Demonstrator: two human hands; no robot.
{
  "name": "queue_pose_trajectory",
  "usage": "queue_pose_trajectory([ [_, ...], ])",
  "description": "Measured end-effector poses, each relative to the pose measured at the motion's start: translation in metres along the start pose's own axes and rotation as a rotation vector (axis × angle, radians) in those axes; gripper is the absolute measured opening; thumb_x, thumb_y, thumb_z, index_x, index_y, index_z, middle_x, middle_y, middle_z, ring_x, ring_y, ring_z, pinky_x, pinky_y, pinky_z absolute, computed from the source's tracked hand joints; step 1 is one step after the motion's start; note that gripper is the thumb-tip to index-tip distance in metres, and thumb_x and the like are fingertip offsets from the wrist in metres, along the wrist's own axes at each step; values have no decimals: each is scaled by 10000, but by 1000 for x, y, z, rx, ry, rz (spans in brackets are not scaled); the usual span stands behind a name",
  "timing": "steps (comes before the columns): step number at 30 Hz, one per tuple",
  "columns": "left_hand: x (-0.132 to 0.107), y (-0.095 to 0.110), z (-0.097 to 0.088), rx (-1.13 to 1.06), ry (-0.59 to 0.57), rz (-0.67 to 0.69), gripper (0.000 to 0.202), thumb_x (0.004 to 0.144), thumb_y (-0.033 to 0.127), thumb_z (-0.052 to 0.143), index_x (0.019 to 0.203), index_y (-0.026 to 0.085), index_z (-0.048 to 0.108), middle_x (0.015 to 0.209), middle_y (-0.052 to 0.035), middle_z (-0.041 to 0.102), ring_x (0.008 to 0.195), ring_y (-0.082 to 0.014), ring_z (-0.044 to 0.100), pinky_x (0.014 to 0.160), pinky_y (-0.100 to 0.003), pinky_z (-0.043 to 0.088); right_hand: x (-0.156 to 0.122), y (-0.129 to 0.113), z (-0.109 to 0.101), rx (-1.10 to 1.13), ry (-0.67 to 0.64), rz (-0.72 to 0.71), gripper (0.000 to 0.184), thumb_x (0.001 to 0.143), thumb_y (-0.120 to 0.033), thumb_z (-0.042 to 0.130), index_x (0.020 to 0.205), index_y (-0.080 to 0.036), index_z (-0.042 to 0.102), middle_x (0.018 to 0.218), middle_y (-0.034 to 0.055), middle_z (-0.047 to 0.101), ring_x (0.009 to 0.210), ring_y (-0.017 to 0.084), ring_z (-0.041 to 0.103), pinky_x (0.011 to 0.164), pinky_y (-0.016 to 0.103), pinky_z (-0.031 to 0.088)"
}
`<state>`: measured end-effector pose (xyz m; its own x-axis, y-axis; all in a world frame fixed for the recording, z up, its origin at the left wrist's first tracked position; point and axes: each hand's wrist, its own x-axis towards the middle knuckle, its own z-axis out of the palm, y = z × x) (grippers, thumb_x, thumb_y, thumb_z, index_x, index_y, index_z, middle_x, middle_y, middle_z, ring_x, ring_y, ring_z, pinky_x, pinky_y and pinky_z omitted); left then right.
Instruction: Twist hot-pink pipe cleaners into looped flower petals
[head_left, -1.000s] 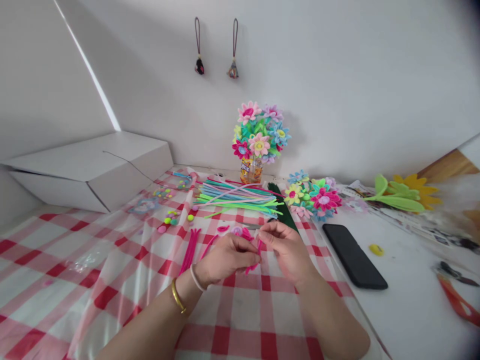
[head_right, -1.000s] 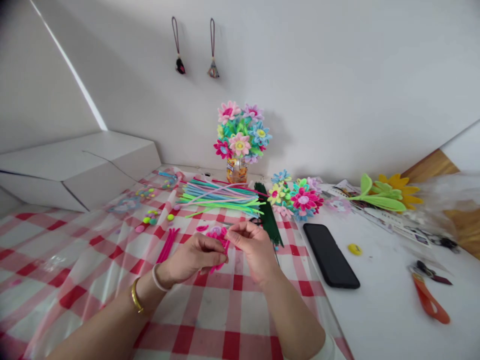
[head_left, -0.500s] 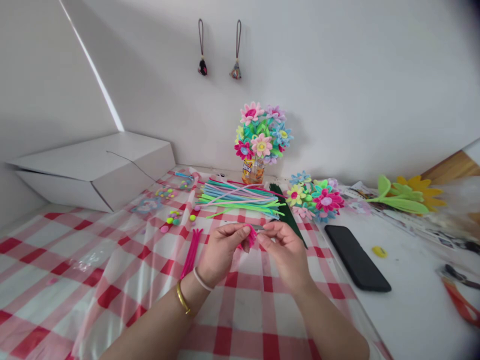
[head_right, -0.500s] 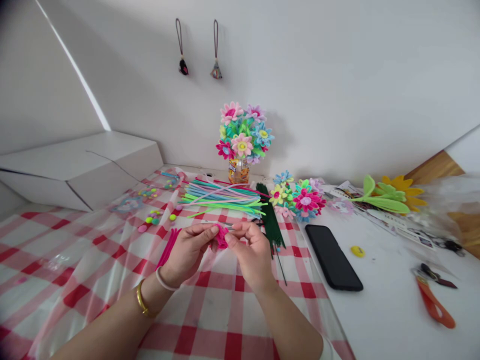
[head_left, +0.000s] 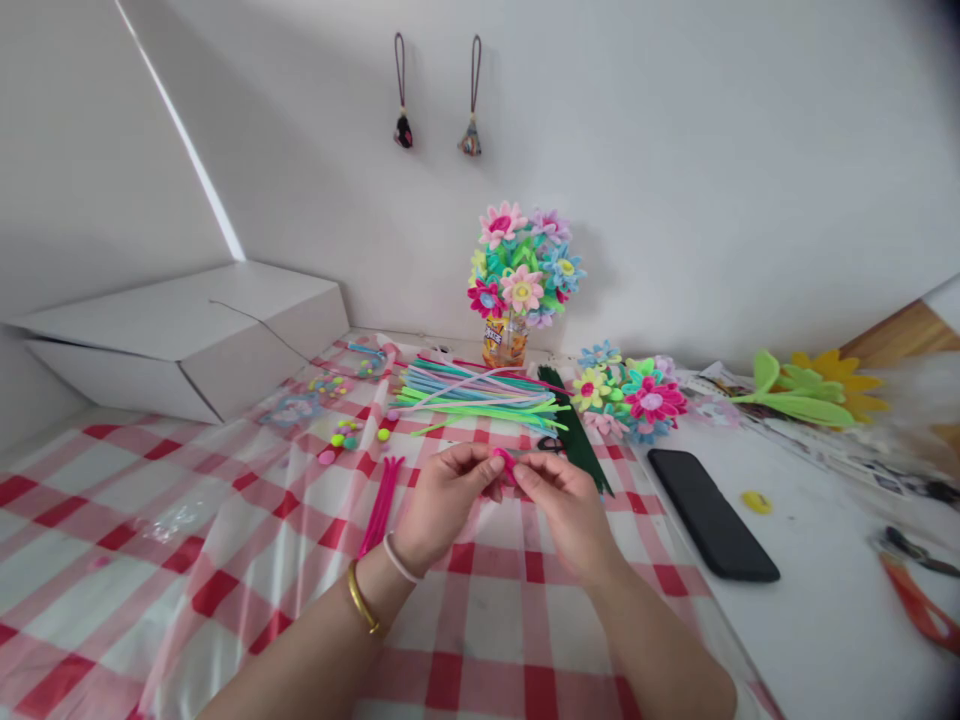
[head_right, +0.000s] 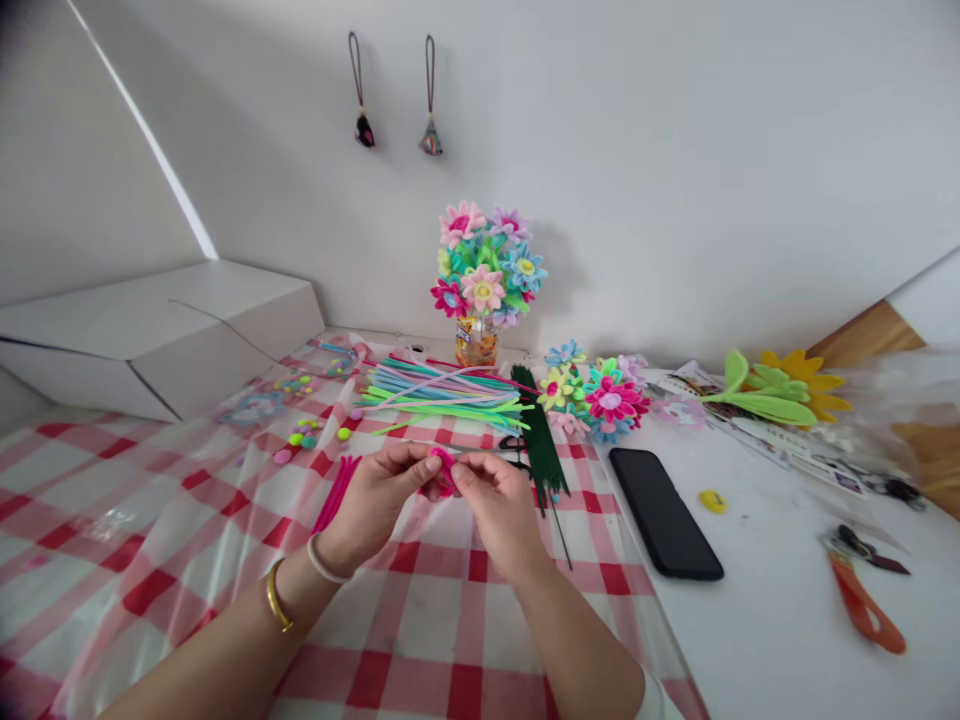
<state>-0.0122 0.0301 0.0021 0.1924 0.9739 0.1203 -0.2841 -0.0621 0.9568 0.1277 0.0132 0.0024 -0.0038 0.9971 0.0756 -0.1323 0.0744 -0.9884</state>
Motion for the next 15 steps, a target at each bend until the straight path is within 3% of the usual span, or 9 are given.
queue_pose_trajectory([
  [11, 2, -1, 3, 54, -15, -12, 136, 766, 262, 576, 760, 130, 545, 632, 12, 563, 579, -100, 533, 568, -240, 440, 0, 0, 4, 81, -55, 88, 206, 725, -345, 647, 822, -163, 634, 727, 15, 640, 653, 145, 601, 676, 319, 508],
  [15, 2, 3, 0, 90, -83, -51, 173, 745, 290, 601, 785, 129, 554, 680, 0, 571, 611, -104, 536, 595, -248, 440, 0, 0, 1, -101, -7, -1, 182, 751, -345, 606, 798, -170, 624, 670, 0, 627, 614, 137, 588, 623, 287, 496],
])
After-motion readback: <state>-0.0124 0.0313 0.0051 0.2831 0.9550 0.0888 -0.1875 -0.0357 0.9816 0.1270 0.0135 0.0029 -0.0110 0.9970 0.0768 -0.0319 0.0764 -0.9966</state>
